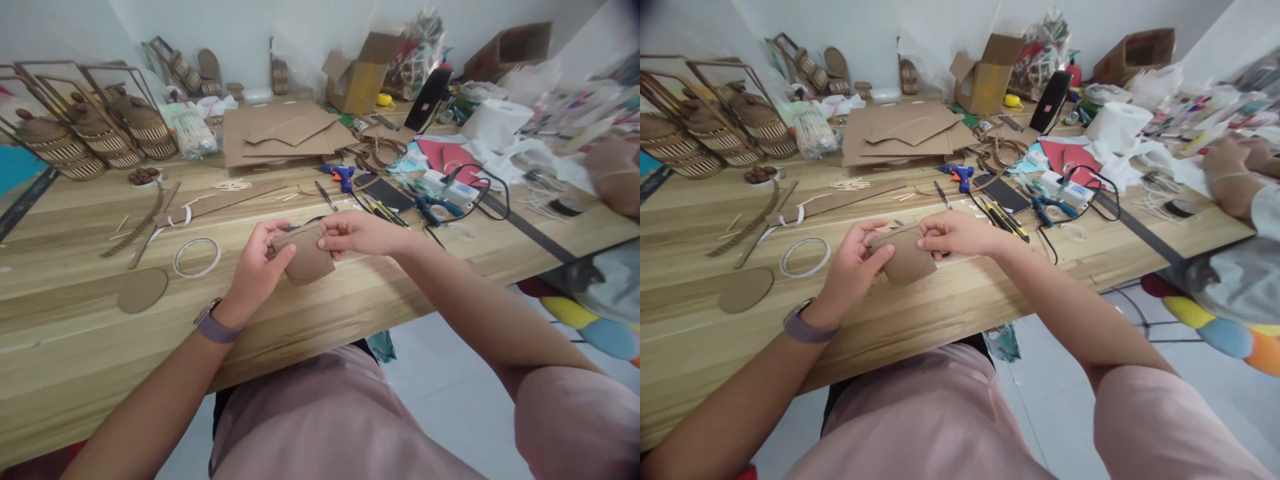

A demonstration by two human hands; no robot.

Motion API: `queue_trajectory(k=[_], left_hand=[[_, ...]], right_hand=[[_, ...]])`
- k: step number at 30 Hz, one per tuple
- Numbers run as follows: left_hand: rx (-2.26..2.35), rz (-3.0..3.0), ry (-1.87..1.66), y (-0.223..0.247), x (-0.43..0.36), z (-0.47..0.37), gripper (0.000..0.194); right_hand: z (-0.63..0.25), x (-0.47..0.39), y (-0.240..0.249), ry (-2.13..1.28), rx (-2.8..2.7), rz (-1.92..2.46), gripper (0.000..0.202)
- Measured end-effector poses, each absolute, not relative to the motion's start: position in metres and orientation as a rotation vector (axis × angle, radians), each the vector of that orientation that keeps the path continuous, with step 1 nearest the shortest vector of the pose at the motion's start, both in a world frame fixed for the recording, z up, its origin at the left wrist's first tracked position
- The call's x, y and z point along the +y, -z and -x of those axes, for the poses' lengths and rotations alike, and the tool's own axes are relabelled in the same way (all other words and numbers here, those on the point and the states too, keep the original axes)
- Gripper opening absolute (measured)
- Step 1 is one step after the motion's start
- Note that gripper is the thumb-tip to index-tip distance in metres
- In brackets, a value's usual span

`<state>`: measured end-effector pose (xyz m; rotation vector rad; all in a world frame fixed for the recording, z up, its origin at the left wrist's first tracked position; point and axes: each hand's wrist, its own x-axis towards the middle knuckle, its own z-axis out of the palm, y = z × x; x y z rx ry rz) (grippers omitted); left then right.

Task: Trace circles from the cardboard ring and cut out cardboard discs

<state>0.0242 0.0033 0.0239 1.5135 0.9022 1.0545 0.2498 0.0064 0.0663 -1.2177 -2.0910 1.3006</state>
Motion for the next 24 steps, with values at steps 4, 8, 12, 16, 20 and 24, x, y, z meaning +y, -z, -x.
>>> queue_trajectory(k=[4,8,12,16,20,24], left_hand=[[0.839,-1.229,-1.022,-0.032,0.005,-0.027,0.046],[0.752,-1.085,-0.793,-0.035,0.001,-0.026,0.042],[0.822,-0.974,-0.772,-0.034,0.0,-0.018,0.04],[0.854,-0.948,-0.888,-0.03,0.005,-0.007,0.038],[0.869,-0.941,-0.934,-0.025,0.007,-0.001,0.033],[0.913,-0.944,-0.912,-0.024,0.002,-0.004,0.03]], right_hand=[[-0.24,0.012,-0.067,-1.316,-1.979,1.227,0.037],[-0.23,0.014,-0.067,-1.266,-1.95,1.253,0.045],[-0.235,0.016,-0.067,-1.082,-1.97,1.365,0.047],[-0.256,0.02,-0.066,-0.705,-2.042,1.569,0.035],[-0.265,0.024,-0.053,-0.473,-2.227,1.705,0.012],[-0.258,0.026,-0.032,-0.391,-2.357,1.771,0.021]])
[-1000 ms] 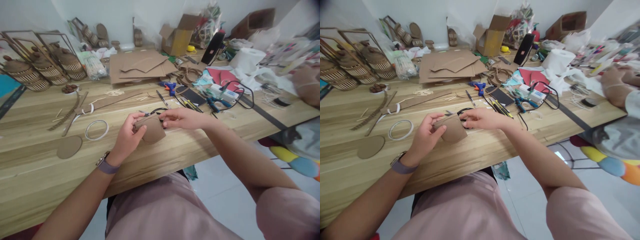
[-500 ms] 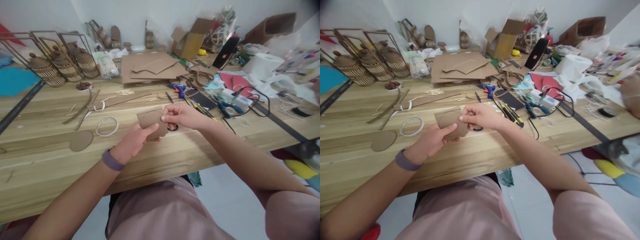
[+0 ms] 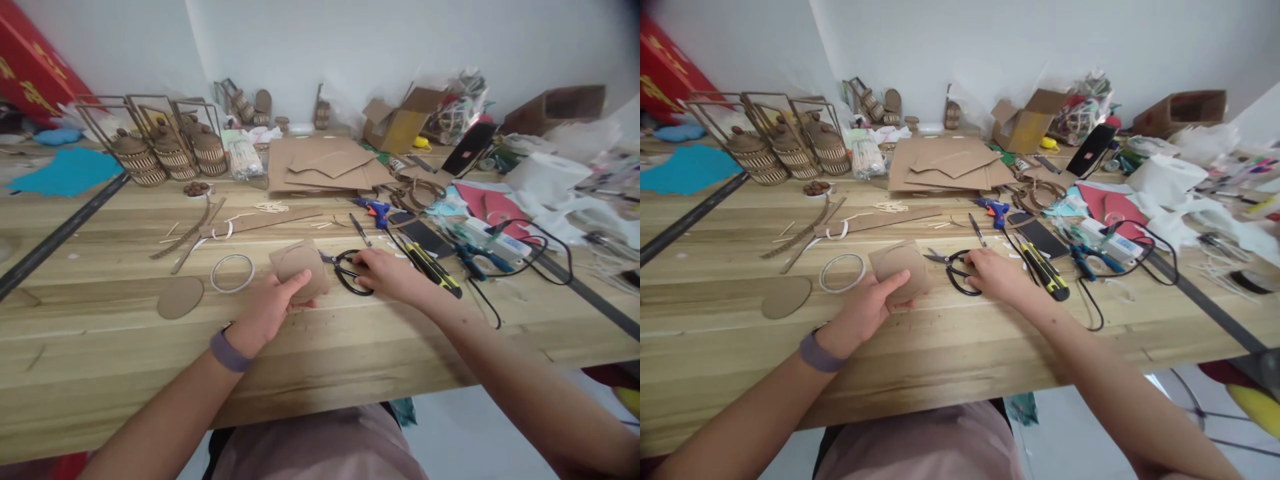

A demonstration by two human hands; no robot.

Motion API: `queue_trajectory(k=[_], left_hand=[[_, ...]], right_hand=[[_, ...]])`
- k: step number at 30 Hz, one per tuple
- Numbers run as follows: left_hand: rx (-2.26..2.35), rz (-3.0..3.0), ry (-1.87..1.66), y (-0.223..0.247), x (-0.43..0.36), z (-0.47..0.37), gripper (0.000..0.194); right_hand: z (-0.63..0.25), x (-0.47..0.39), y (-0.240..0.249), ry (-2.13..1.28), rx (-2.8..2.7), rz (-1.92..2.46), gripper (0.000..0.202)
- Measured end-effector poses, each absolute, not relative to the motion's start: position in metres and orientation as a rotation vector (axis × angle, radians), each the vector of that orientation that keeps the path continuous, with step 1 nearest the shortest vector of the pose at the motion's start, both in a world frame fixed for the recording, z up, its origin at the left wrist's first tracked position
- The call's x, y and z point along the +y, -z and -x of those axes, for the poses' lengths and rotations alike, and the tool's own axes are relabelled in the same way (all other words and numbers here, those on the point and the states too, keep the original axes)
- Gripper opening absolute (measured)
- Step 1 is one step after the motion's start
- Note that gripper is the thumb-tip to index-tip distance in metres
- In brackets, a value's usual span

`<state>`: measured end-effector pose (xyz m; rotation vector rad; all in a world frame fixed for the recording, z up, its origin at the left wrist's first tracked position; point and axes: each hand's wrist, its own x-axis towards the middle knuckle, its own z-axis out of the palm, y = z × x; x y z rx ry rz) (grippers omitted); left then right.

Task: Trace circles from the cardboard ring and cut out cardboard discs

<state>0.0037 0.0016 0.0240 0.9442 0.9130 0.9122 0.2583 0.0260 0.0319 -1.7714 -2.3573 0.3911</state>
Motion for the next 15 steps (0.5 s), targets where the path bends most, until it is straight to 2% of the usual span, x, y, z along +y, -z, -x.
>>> queue_trajectory(k=[3,8,11,15], left_hand=[[0.94,-0.984,-0.893,-0.026,-0.002,-0.007,0.031],[0.99,-1.056,-0.883,-0.029,-0.004,-0.008,0.025],[1.023,-1.073,-0.876,-0.026,-0.005,-0.008,0.022],[1.042,-1.117,-0.878,-0.018,-0.005,-0.007,0.026]], right_hand=[[-0.25,0.023,-0.027,-0.389,-2.424,1.773,0.017],[-0.258,0.022,-0.045,-0.447,-2.414,1.845,0.022],[-0.292,0.039,-0.058,-0.273,-2.178,2.126,0.024],[-0.354,0.067,-0.063,-0.083,-1.785,2.57,0.024]])
